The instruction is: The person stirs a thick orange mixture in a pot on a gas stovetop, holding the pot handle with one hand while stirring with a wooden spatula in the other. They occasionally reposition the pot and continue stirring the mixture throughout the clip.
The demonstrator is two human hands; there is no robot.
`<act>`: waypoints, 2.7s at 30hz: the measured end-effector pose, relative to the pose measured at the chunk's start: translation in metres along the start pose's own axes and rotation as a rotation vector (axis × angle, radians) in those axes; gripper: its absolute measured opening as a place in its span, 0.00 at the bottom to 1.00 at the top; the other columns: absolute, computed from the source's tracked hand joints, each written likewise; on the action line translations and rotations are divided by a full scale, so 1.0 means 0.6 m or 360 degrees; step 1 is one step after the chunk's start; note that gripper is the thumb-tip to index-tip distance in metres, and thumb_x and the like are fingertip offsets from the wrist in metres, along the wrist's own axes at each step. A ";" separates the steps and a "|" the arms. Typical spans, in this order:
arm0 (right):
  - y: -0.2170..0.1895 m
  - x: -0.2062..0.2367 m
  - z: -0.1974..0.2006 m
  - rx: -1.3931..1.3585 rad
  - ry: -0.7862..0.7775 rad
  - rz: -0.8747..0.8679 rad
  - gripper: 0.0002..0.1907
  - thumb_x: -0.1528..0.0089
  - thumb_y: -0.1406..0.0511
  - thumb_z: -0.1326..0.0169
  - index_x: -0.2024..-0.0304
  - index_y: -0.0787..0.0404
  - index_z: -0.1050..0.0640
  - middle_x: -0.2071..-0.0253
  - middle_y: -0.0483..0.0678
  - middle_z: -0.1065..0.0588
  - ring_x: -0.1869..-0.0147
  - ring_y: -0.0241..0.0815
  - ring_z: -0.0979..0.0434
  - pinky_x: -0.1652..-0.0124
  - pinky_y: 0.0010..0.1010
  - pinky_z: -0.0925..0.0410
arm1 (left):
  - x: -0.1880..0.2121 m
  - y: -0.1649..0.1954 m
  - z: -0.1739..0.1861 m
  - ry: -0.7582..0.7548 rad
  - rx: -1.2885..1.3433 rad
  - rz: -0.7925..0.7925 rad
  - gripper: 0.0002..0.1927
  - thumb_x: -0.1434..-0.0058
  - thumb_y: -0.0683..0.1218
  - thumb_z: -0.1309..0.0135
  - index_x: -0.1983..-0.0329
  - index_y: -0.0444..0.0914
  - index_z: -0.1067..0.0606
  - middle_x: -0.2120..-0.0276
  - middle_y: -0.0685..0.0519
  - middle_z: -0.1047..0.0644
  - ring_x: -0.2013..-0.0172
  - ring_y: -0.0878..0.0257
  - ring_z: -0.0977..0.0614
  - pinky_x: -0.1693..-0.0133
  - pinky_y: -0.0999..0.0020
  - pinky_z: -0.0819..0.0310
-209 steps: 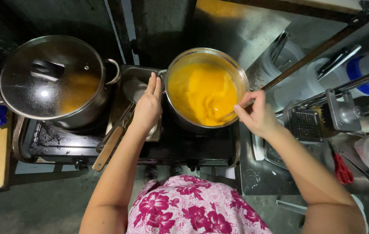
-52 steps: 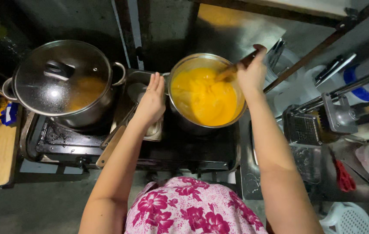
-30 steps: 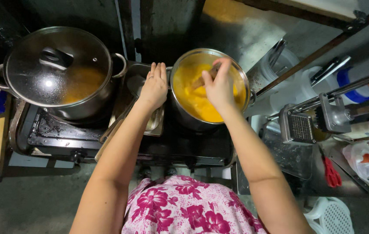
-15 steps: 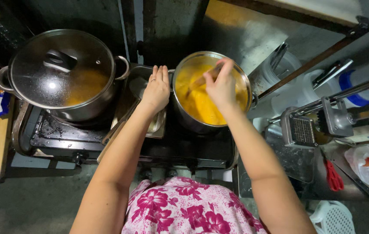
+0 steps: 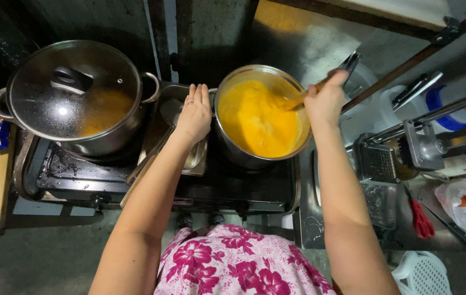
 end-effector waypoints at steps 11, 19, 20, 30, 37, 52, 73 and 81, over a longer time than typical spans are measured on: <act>-0.047 -0.028 -0.101 -0.0153 -0.0071 -0.0149 0.46 0.42 0.68 0.37 0.34 0.81 0.51 0.61 0.70 0.22 0.55 0.70 0.21 0.53 0.51 0.29 | -0.002 0.006 -0.003 -0.0006 0.0027 0.0039 0.38 0.42 0.36 0.54 0.29 0.20 0.48 0.31 0.29 0.40 0.29 0.35 0.42 0.32 0.51 0.42; -0.174 0.040 -0.091 -0.0637 -0.0234 0.0131 0.28 0.41 0.68 0.36 0.45 0.60 0.38 0.61 0.62 0.23 0.56 0.67 0.20 0.59 0.51 0.29 | -0.007 0.012 -0.006 -0.0032 0.0060 0.0066 0.37 0.41 0.35 0.55 0.29 0.20 0.48 0.31 0.29 0.40 0.29 0.35 0.42 0.33 0.50 0.43; -0.186 0.050 -0.078 -0.0650 -0.0252 0.0189 0.28 0.41 0.68 0.36 0.46 0.59 0.39 0.61 0.62 0.23 0.57 0.67 0.20 0.60 0.51 0.29 | -0.009 0.014 -0.008 -0.0035 0.0049 0.0057 0.37 0.42 0.35 0.55 0.29 0.20 0.48 0.31 0.29 0.40 0.29 0.35 0.42 0.33 0.50 0.43; -0.187 0.100 -0.014 -0.0712 -0.0557 0.0250 0.27 0.39 0.66 0.36 0.46 0.60 0.39 0.64 0.59 0.22 0.62 0.59 0.17 0.64 0.42 0.26 | -0.036 0.013 -0.024 -0.0027 0.0051 0.0061 0.38 0.43 0.35 0.55 0.29 0.20 0.48 0.31 0.29 0.39 0.29 0.34 0.41 0.33 0.50 0.43; -0.147 0.028 -0.087 -0.0656 -0.0347 0.0226 0.26 0.38 0.67 0.37 0.44 0.59 0.38 0.64 0.62 0.22 0.59 0.67 0.19 0.63 0.50 0.28 | -0.042 0.025 -0.027 -0.0027 0.0031 0.0071 0.38 0.43 0.35 0.56 0.29 0.20 0.48 0.31 0.29 0.39 0.29 0.34 0.41 0.33 0.49 0.43; 0.057 -0.032 -0.009 -0.0019 -0.0103 -0.0042 0.28 0.38 0.67 0.37 0.46 0.68 0.41 0.64 0.67 0.22 0.58 0.72 0.21 0.57 0.55 0.30 | -0.040 0.033 -0.022 -0.0018 0.0007 0.0049 0.37 0.43 0.35 0.55 0.29 0.20 0.47 0.32 0.29 0.40 0.30 0.34 0.41 0.33 0.51 0.42; -0.141 0.016 -0.091 -0.0684 -0.0337 0.0138 0.25 0.39 0.67 0.38 0.46 0.59 0.38 0.65 0.60 0.22 0.60 0.66 0.19 0.63 0.51 0.29 | -0.029 0.041 -0.016 -0.0025 0.0080 0.0065 0.36 0.41 0.35 0.55 0.29 0.20 0.48 0.32 0.29 0.40 0.30 0.33 0.42 0.33 0.49 0.44; -0.161 0.106 0.003 -0.0735 -0.0712 0.0281 0.25 0.39 0.66 0.37 0.47 0.59 0.38 0.67 0.55 0.22 0.62 0.56 0.16 0.63 0.42 0.27 | -0.032 0.046 -0.024 -0.0060 -0.0073 0.0032 0.38 0.43 0.37 0.53 0.29 0.19 0.48 0.32 0.28 0.39 0.30 0.34 0.41 0.33 0.51 0.44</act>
Point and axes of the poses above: each hand's wrist, its own x-axis away from the middle knuckle, its own z-axis out of the back of the hand, y = z × x, the point moved 8 cm from there along -x, towards the middle knuckle
